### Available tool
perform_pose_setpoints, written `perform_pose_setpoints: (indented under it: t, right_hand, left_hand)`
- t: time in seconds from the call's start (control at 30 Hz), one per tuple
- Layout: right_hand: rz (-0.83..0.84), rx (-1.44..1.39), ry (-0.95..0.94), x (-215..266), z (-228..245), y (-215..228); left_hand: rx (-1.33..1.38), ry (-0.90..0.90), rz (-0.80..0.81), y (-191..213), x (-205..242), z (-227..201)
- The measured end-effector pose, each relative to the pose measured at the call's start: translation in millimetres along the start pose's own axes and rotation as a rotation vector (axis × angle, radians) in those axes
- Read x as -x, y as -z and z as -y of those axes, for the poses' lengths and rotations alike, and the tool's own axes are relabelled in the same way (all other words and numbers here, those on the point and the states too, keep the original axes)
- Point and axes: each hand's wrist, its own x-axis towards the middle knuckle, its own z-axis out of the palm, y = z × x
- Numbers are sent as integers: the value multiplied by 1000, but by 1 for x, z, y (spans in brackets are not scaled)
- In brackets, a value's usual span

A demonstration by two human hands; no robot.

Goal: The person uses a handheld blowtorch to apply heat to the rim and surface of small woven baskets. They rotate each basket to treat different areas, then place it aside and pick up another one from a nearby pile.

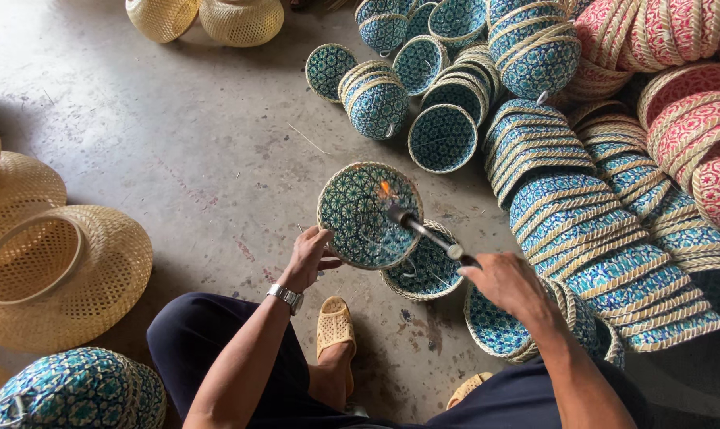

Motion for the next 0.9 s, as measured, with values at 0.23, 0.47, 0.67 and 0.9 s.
perform_pose_setpoints:
  t: [0.23, 0.47, 0.67, 0.9]
  right_hand:
    - [-148, -202, 271, -10, 21, -15]
    - [-84, -77, 84, 2, -1, 3]
    - [-107, -260, 222, -6, 17, -7]
    - [-219, -369, -86, 7, -18, 34]
  left_hand:
    - [103, 37, 101, -23, 0, 16]
    - [151, -4, 90, -16, -3, 23]
    - [201, 13, 98, -19, -6, 33]
    - [31, 46, -246, 8, -10, 49]
